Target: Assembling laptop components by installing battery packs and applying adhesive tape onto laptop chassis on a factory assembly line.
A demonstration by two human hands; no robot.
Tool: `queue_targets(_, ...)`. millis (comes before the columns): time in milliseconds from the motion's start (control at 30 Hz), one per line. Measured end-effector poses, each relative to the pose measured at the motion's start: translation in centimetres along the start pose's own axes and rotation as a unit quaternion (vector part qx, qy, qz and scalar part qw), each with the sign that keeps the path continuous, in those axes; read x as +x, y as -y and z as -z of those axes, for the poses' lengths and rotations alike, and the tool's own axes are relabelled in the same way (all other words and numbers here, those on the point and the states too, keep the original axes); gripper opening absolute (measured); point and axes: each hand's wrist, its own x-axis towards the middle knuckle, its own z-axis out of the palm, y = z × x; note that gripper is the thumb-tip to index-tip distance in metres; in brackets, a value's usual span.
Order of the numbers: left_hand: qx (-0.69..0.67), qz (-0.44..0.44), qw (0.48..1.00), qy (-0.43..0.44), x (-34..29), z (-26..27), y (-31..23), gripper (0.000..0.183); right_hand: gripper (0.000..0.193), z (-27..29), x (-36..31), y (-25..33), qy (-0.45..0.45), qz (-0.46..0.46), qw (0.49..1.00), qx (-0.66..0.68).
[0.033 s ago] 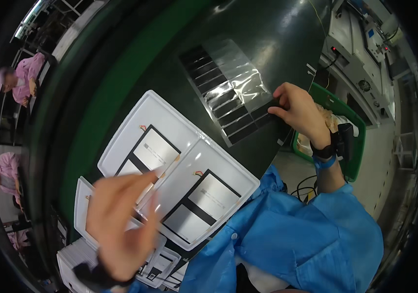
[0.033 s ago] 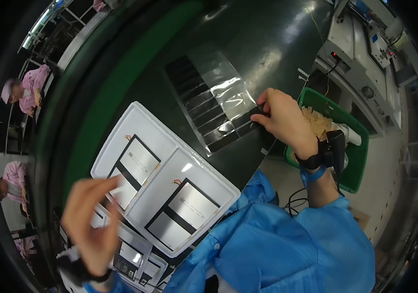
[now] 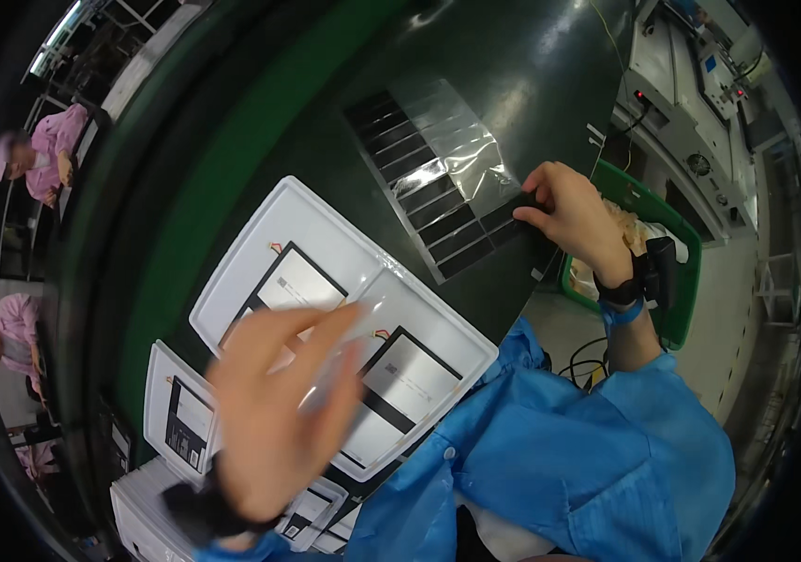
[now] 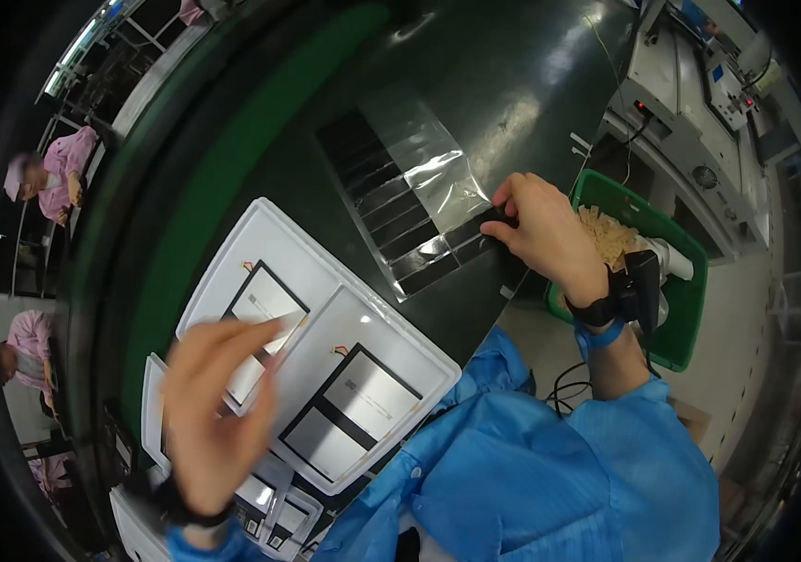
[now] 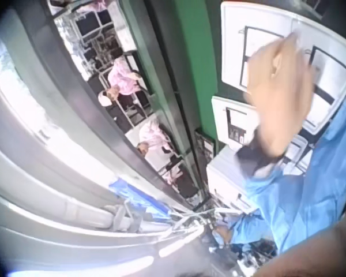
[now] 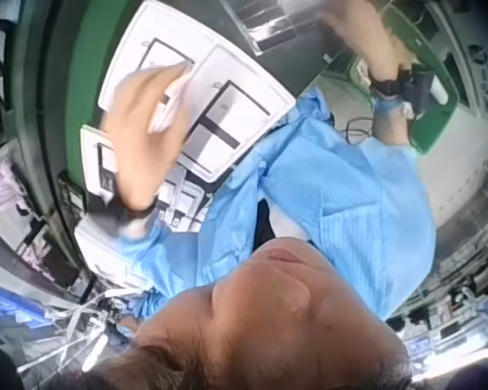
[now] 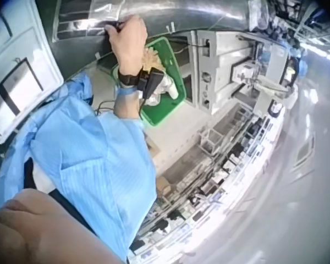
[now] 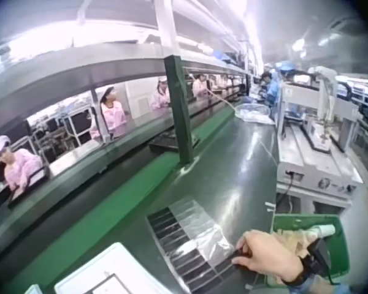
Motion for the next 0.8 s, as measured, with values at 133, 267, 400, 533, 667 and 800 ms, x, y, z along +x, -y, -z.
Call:
queue_targets(133,-0.054,-0.100,0.993,0.033,3.9,-10.1,-0.6,0.026,0.033,-1.4,-0.5,0.0,-0.065,0.133,0.989,-0.014)
queue_targets(267,-0.061,-0.062,0.996,-0.009,6.4,-15.0,-1.5,0.038,0.027,-0.6,-1.4,1.3,-0.011,0.000,0.969,0.246)
queue_targets(400,-0.084,-0.020,0.993,-0.086,7.1,-15.0,-1.3,0.038,0.019,-0.6,-1.7,1.8,0.068,-0.040,0.813,0.577)
queue_targets(533,-0.146,0.031,0.981,-0.124,7.1,-14.3,-0.5,0.033,0.017,-2.0,-0.9,3.0,0.075,-0.023,0.758,0.647)
queue_targets(667,-0.264,0.110,0.954,-0.093,6.8,-13.3,-0.1,0.029,0.019,-2.7,-0.1,3.6,0.110,0.015,0.773,0.625)
queue_targets(800,-0.347,0.167,0.922,-0.037,7.1,-12.0,0.9,0.021,0.020,-2.9,0.0,3.9,0.120,0.049,0.804,0.581)
